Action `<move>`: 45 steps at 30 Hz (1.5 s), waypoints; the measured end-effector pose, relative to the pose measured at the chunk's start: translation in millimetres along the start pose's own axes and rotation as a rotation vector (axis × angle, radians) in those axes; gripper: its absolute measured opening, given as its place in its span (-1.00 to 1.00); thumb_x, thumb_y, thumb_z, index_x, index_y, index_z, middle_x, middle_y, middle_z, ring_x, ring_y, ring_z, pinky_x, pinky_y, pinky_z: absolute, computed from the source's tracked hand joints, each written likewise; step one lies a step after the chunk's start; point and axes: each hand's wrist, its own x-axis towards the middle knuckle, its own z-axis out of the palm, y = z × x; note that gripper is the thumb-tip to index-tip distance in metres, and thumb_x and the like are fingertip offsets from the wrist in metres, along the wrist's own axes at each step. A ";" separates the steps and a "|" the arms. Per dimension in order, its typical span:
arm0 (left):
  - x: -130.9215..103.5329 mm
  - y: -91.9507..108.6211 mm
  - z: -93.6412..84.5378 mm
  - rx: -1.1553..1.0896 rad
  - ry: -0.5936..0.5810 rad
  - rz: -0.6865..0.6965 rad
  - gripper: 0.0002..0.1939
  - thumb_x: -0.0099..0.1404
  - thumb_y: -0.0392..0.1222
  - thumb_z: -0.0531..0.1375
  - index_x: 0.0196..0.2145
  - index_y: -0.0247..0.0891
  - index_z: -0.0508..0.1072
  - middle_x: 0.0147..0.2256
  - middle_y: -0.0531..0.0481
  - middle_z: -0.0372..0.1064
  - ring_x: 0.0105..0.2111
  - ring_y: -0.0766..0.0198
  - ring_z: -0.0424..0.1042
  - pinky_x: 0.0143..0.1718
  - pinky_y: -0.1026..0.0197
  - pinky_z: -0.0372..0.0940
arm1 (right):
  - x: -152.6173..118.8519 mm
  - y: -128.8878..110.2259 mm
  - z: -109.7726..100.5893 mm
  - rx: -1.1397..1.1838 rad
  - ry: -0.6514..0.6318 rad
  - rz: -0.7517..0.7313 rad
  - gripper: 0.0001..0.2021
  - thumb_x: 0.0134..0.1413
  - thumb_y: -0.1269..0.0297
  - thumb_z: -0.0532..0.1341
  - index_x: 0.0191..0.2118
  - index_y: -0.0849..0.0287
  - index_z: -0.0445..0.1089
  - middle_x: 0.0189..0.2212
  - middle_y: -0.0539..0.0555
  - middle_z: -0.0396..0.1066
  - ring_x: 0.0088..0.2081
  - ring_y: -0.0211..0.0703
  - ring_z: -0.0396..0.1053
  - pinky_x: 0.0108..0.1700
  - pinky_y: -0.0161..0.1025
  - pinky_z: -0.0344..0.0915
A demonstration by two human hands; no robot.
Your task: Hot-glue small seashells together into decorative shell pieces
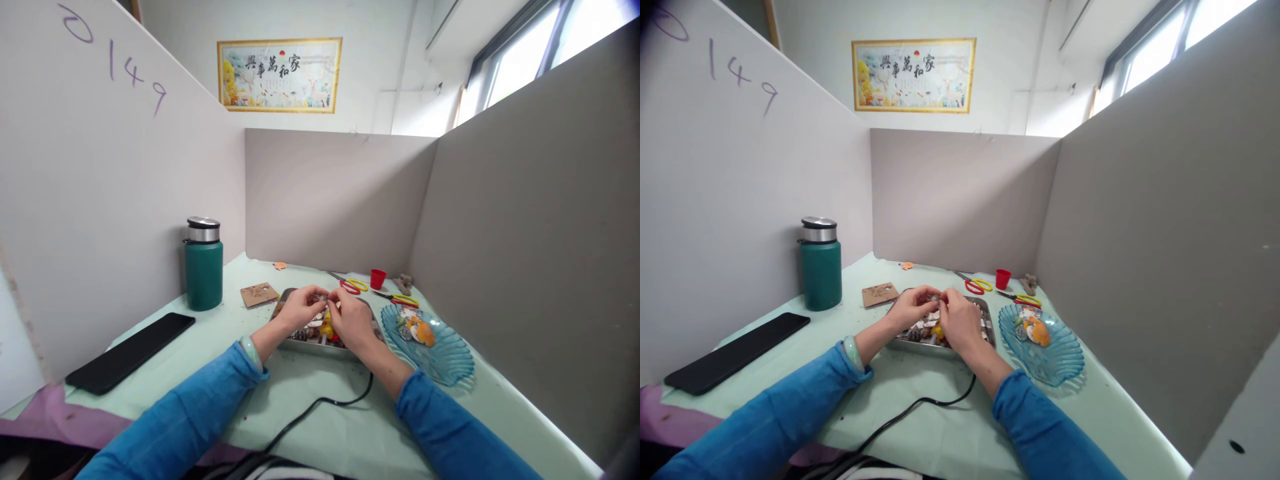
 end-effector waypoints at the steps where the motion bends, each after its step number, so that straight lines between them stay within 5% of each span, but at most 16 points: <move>1: 0.0 -0.8 -0.1 0.010 0.001 0.010 -0.74 0.06 -0.19 0.19 -0.26 -0.32 0.46 -0.48 -0.01 0.41 -0.48 0.32 0.36 -0.47 0.32 0.26 | -0.1 0.1 0.1 -0.005 0.000 0.003 -0.91 0.07 0.34 0.07 -0.33 0.14 0.31 -0.45 0.01 0.44 -0.43 -0.21 0.35 -0.39 -0.31 0.05; 45: -2.4 3.5 -0.1 0.155 0.001 0.017 -0.74 0.13 -0.21 0.08 -0.25 -0.33 0.46 -0.51 0.01 0.40 -0.50 0.35 0.38 -0.48 0.35 0.26 | -0.2 -2.5 -2.2 -0.016 -0.059 0.002 -0.92 0.10 0.32 0.09 -0.32 0.15 0.31 -0.45 -0.01 0.43 -0.40 -0.22 0.36 -0.39 -0.33 0.03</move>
